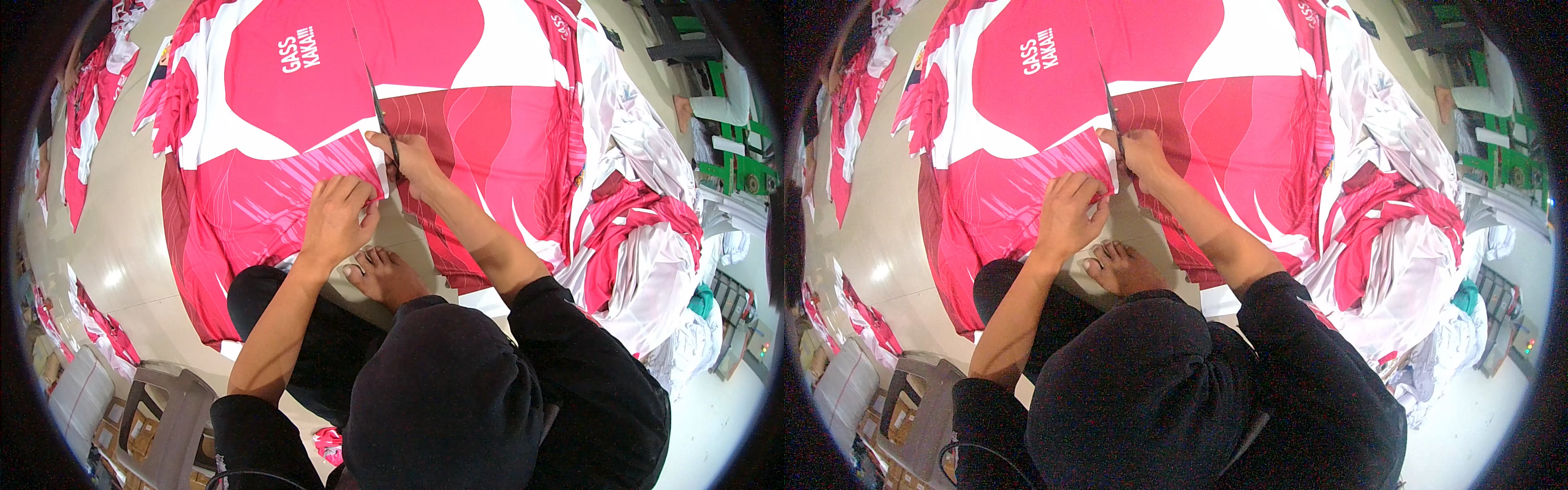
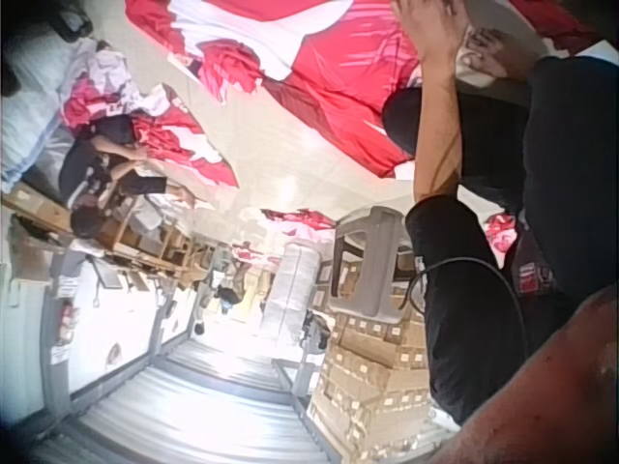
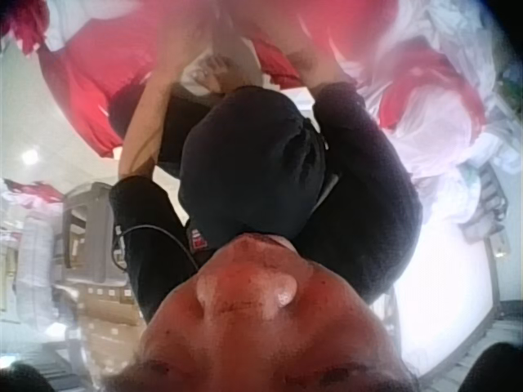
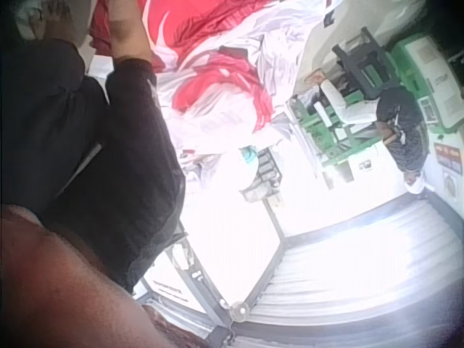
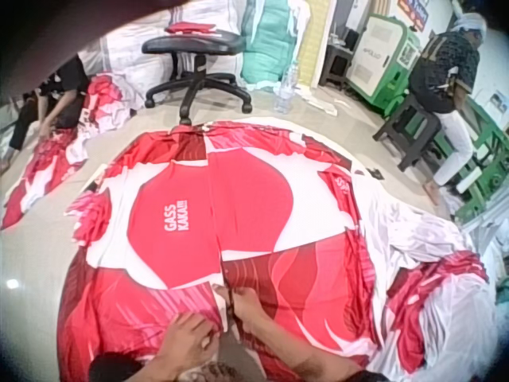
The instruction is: The person sits on the floor and uses scissors to cut a large piece of pink and white patterned fabric. They repeatedly cut along the edges, separate layers, and adjust the fabric's position to continue cutting.
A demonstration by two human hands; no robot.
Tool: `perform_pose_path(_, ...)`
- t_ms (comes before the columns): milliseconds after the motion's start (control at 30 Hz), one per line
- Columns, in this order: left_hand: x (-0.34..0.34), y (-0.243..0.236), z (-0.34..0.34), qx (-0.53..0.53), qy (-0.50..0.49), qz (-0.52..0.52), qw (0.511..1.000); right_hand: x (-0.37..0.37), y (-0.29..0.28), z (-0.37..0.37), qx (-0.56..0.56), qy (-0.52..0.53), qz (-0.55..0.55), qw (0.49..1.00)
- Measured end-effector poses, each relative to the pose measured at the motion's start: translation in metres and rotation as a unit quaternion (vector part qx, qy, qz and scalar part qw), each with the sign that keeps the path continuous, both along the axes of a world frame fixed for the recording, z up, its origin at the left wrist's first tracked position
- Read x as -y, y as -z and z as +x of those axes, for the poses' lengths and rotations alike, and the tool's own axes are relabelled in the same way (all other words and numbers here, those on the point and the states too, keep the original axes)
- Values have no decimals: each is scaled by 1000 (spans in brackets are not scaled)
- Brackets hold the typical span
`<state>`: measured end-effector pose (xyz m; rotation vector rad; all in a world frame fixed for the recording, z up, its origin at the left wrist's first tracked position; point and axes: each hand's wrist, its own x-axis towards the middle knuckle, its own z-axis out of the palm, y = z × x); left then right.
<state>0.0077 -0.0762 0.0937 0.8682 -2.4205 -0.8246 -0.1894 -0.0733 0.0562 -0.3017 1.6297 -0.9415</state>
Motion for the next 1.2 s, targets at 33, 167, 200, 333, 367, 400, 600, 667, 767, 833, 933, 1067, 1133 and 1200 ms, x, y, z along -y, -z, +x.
perform_pose_path(33,0,0,0,1,0,3,1000,-1,1,0,8,-1,-6,1000)
perform_pose_path(167,0,-1,0,3,2,3,1000,-1,5,0,6,4,-7,1000)
perform_pose_path(200,0,-2,0,2,2,2,1000,-1,6,0,1,4,-5,1000)
perform_pose_path(333,0,-2,1,1,1,5,1000,-1,9,0,-10,-6,-13,1000)
perform_pose_path(367,1,-2,1,-1,2,2,1000,-1,10,0,-5,-8,-13,1000)
perform_pose_path(400,1,-2,2,-1,2,2,1000,-2,10,0,-3,-8,-5,1000)
perform_pose_path(600,1,-2,3,-5,0,0,1000,-3,8,-1,8,1,-19,1000)
perform_pose_path(667,1,-2,4,-3,-1,0,1000,-2,7,-1,-1,-6,-15,1000)
perform_pose_path(767,1,-4,4,1,-1,0,1000,2,3,-2,5,-10,-6,1000)
perform_pose_path(833,0,-5,5,-1,-3,-1,1000,10,1,-4,19,-9,-4,1000)
perform_pose_path(933,0,-7,6,-5,-3,3,1000,25,-1,-7,33,-5,-15,999)
perform_pose_path(1067,0,-9,8,-14,-8,-7,1000,37,-1,-8,33,-3,-34,999)
perform_pose_path(1133,0,-10,8,-13,-8,0,1000,40,0,-9,30,-1,-37,999)
perform_pose_path(1200,1,-10,8,-24,-12,4,1000,40,1,-9,23,5,-32,999)
